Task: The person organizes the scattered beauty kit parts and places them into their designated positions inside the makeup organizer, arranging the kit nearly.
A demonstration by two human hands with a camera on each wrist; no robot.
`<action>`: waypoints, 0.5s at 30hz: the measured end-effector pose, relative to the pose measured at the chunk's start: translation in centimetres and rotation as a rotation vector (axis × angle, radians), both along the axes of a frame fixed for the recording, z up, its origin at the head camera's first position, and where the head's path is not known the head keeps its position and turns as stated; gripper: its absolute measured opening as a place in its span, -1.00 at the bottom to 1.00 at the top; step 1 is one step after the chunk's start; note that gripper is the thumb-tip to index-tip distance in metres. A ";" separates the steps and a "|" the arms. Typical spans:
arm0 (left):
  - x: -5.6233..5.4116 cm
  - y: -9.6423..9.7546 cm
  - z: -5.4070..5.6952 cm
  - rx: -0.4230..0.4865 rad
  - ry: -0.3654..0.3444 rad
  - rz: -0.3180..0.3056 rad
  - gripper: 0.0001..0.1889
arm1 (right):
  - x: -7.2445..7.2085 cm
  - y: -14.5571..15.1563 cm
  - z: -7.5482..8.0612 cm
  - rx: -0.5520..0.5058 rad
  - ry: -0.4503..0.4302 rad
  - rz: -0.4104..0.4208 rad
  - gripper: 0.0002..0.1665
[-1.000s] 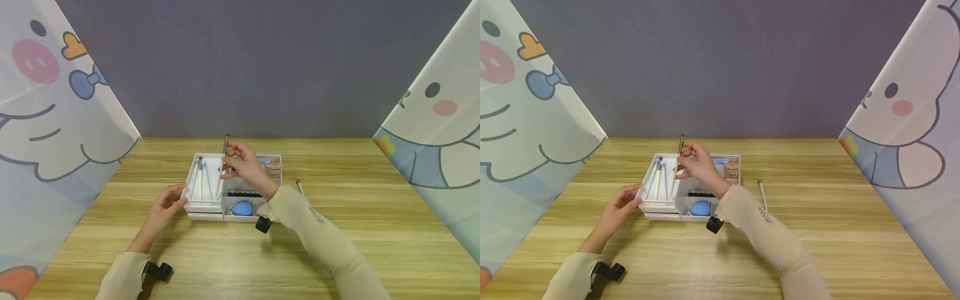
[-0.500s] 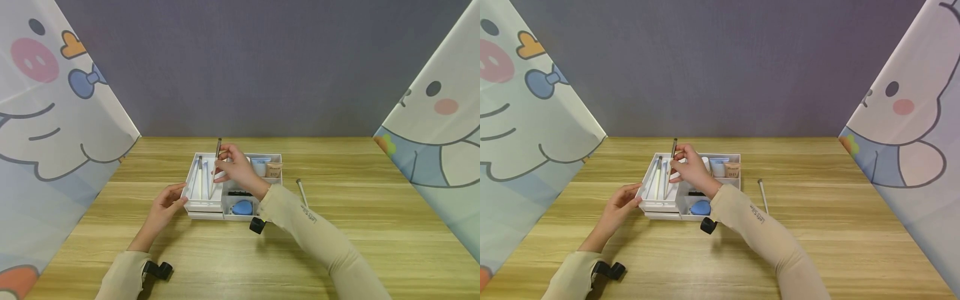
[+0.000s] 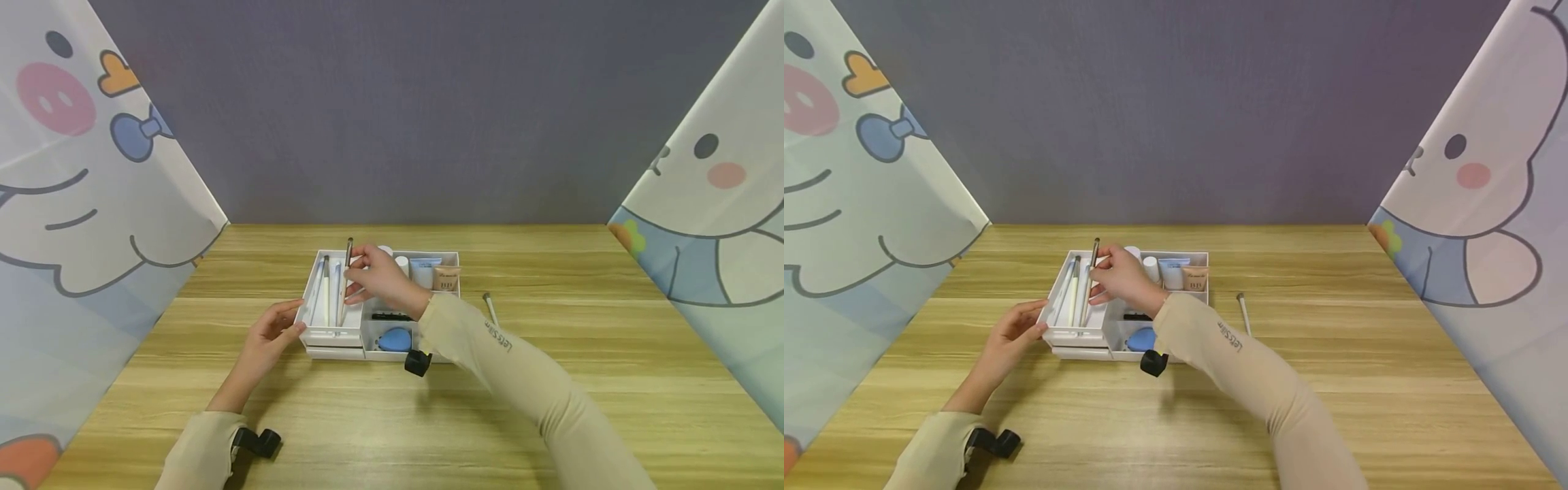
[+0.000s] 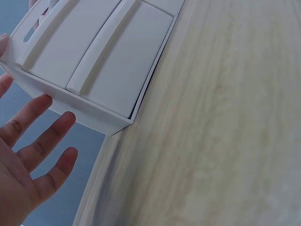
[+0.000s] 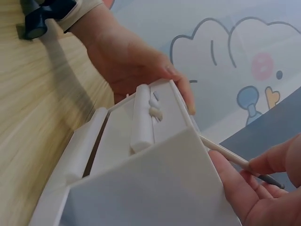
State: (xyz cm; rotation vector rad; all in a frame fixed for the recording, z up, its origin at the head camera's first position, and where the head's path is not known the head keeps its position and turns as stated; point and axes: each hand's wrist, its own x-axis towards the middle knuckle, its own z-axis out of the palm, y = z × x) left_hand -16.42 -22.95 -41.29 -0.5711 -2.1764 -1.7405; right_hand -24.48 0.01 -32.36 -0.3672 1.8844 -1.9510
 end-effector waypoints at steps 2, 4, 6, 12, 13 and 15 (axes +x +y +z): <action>0.0 0.0 0.0 0.008 0.002 0.000 -0.61 | -0.1 0.0 0.2 0.033 -0.012 0.020 -0.47; 0.0 0.0 0.1 0.011 0.004 -0.002 -0.60 | -0.2 -0.1 0.5 0.075 -0.025 0.039 -0.45; 0.0 0.0 0.1 0.013 0.003 -0.004 -0.60 | -0.4 -0.1 0.8 0.114 -0.036 0.059 -0.45; 0.0 -0.2 0.0 -0.029 -0.011 0.006 -0.62 | -0.6 -0.4 1.2 0.182 -0.071 0.085 -0.44; 0.0 -0.2 0.0 -0.037 -0.016 0.008 -0.62 | -0.7 -0.5 1.3 0.190 -0.076 0.084 -0.43; 0.1 -0.2 0.0 -0.046 -0.026 0.010 -0.63 | -0.7 -0.5 1.4 0.203 -0.085 0.081 -0.41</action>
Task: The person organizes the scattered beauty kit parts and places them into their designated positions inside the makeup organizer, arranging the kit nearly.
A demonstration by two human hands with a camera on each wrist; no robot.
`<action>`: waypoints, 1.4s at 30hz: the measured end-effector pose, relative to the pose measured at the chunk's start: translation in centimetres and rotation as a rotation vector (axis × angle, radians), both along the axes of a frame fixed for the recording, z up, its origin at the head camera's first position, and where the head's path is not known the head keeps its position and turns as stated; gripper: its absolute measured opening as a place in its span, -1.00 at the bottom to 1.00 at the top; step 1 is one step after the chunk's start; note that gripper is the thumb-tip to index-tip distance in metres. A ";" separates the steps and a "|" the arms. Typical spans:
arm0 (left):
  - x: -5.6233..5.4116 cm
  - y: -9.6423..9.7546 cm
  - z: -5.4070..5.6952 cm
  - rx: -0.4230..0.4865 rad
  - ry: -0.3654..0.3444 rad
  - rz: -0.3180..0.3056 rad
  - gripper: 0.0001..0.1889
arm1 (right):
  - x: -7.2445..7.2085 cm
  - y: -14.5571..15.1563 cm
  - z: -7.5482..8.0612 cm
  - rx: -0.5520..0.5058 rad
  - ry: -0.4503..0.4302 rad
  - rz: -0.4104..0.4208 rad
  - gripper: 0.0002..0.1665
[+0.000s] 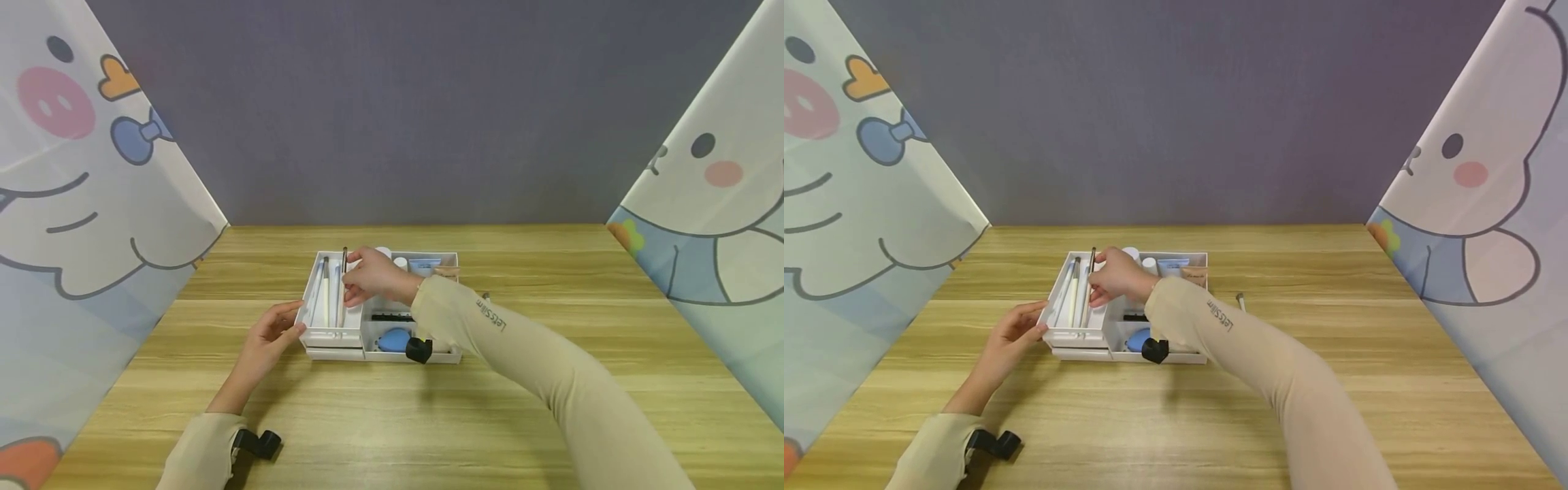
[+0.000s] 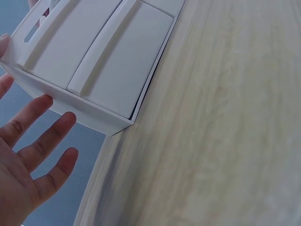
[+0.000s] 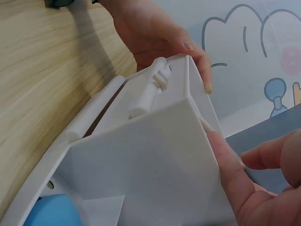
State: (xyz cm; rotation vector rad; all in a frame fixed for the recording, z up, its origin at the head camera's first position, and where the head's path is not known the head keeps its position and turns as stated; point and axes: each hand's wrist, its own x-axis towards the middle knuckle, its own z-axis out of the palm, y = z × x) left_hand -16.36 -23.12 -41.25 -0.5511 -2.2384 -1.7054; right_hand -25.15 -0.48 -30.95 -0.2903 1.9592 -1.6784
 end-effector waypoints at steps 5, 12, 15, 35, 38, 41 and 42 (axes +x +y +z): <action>0.0 0.0 0.0 -0.007 -0.018 0.007 -0.62 | 0.0 -0.1 0.1 0.025 -0.004 0.002 -0.35; 0.1 0.0 0.0 -0.005 -0.024 0.015 -0.62 | 0.0 0.1 0.1 0.025 0.008 0.021 -0.37; 0.1 0.1 0.0 -0.007 -0.027 0.019 -0.62 | 0.0 0.3 0.0 0.020 0.016 0.031 -0.41; 0.2 0.1 0.1 0.007 -0.016 0.017 -0.63 | 1.7 3.8 -1.6 -0.308 0.106 0.093 -0.45; 0.2 0.2 0.1 0.007 -0.019 0.020 -0.63 | 2.1 4.5 -1.5 -0.329 0.120 0.089 -0.47; 0.2 0.2 0.1 0.014 -0.017 0.020 -0.63 | 2.3 5.3 -1.4 -0.335 0.125 0.077 -0.48; 0.2 0.2 0.1 0.017 -0.015 0.018 -0.63 | 2.4 5.6 -1.4 -0.334 0.129 0.073 -0.47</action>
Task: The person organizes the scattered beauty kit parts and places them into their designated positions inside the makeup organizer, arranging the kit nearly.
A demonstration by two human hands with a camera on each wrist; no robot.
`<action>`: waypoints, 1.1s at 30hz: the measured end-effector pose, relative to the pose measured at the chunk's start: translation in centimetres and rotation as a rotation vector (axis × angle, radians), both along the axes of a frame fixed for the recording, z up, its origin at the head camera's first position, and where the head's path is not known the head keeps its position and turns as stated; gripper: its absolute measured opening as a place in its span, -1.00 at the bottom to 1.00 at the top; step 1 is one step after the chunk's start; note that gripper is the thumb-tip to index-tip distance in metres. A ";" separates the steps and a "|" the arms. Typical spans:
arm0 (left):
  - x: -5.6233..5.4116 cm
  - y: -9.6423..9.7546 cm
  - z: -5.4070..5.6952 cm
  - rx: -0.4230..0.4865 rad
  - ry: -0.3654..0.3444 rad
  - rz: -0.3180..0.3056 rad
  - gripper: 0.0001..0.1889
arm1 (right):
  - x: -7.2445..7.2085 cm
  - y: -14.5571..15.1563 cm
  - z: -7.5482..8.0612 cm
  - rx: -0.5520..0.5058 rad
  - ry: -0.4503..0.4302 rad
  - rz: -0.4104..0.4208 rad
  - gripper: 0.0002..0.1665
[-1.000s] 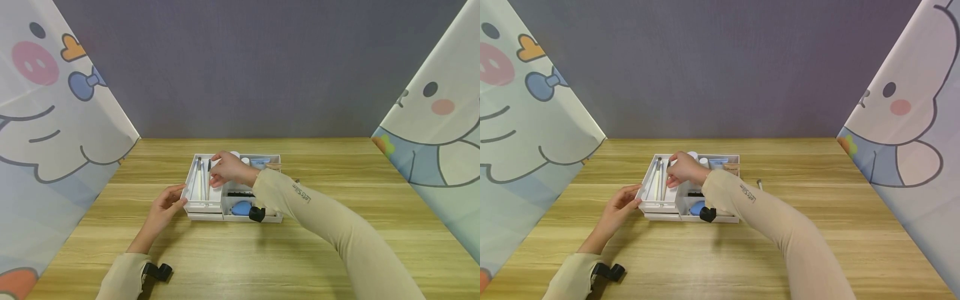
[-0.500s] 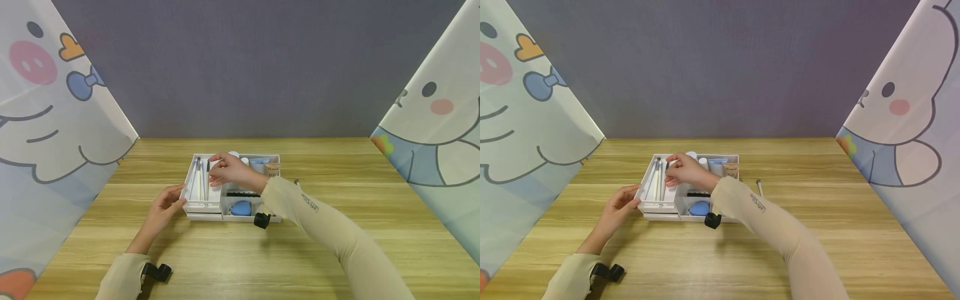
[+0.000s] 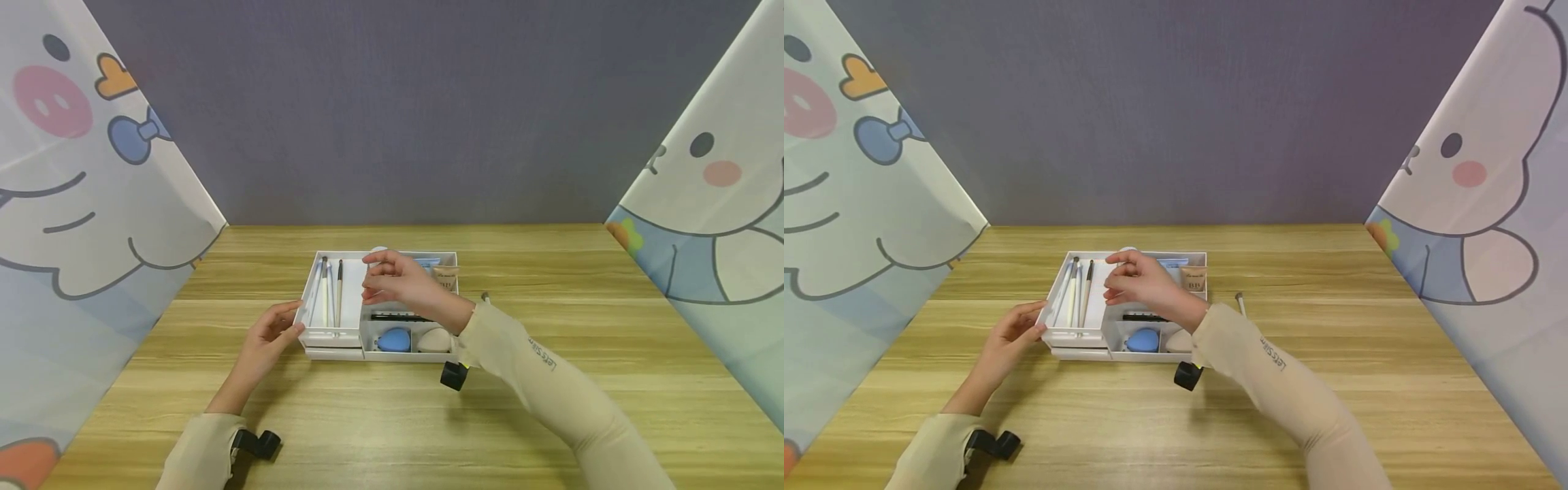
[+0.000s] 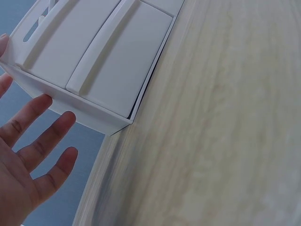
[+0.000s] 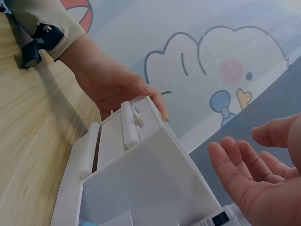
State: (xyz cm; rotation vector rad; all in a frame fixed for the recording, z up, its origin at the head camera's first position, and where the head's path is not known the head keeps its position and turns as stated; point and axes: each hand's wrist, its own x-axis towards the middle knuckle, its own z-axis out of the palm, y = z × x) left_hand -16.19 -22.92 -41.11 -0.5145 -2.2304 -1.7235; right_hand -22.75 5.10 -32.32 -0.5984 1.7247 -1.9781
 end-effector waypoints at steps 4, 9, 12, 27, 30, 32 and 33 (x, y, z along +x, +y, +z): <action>-0.1 0.0 -0.1 0.002 0.000 -0.002 -0.63 | 0.3 1.2 -0.2 0.004 0.007 -0.011 -0.46; -0.3 -0.1 -0.3 -0.014 -0.013 0.002 -0.64 | 0.4 3.1 -0.7 0.009 0.045 -0.024 -0.48; -0.3 -0.2 -0.2 -0.024 -0.027 0.009 -0.65 | 0.4 4.2 -1.0 0.022 0.061 -0.042 -0.48; -0.1 -0.2 0.0 -0.038 -0.042 0.015 -0.65 | 1.0 9.5 -1.1 0.095 0.118 -0.126 -0.46; -0.1 -0.2 0.1 -0.037 -0.043 0.012 -0.65 | 1.1 10.6 -1.3 0.116 0.112 -0.164 -0.46; -0.1 -0.2 0.1 -0.039 -0.044 0.012 -0.65 | 1.2 11.4 -1.5 0.135 0.111 -0.190 -0.47; -0.1 -0.2 0.1 -0.038 -0.043 0.010 -0.64 | 1.2 11.9 -1.7 0.146 0.109 -0.204 -0.46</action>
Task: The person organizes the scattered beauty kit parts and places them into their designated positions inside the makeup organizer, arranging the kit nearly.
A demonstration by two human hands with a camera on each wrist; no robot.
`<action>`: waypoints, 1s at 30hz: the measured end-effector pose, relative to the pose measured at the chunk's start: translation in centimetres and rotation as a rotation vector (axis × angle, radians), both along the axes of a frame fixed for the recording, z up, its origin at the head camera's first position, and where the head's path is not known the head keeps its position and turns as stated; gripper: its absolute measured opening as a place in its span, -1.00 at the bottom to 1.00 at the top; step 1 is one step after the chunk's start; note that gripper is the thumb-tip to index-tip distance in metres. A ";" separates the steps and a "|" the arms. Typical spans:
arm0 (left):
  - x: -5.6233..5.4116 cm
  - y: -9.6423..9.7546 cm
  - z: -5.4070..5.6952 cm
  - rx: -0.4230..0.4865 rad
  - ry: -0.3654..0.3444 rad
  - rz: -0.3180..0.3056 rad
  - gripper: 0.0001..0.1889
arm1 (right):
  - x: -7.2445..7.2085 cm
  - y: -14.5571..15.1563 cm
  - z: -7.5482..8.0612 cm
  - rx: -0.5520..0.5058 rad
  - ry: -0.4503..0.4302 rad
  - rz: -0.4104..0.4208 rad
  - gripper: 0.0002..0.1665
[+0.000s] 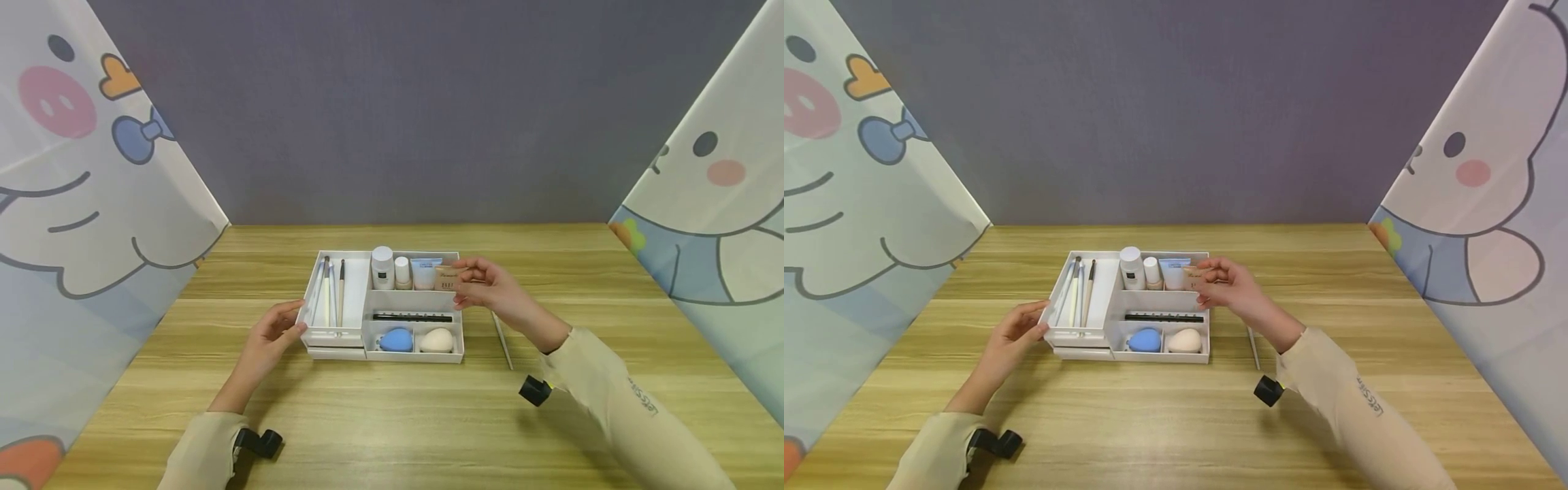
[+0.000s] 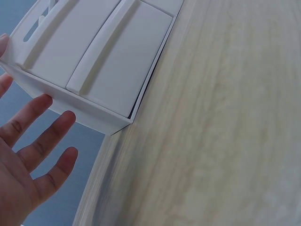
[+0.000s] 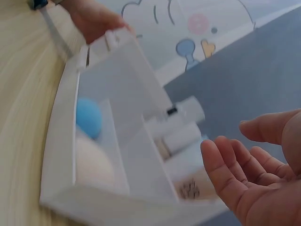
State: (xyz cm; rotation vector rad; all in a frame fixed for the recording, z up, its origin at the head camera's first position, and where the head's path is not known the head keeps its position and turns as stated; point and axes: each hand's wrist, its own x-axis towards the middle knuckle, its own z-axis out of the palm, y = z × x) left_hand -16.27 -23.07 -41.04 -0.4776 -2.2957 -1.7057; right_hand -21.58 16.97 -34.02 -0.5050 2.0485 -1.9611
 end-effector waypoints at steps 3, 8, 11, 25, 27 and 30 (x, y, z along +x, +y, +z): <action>0.0 0.0 0.0 0.000 0.002 0.000 -0.64 | 0.1 1.3 -0.7 0.033 0.004 -0.033 -0.45; 0.0 0.1 0.0 -0.004 -0.004 0.005 -0.64 | 0.2 3.3 -1.9 0.075 0.007 -0.084 -0.45; 0.0 0.1 0.0 -0.004 -0.009 0.009 -0.64 | 0.1 4.3 -2.5 0.100 -0.003 -0.102 -0.44; 0.1 0.1 -0.1 0.000 -0.001 0.010 -0.64 | -0.1 7.0 -5.3 0.243 -0.101 -0.120 -0.41; 0.1 0.0 0.0 0.001 -0.003 0.010 -0.64 | -0.2 7.3 -5.8 0.259 -0.130 -0.101 -0.42; 0.1 0.1 0.0 0.000 -0.003 0.008 -0.64 | -0.3 7.6 -6.3 0.284 -0.190 -0.078 -0.41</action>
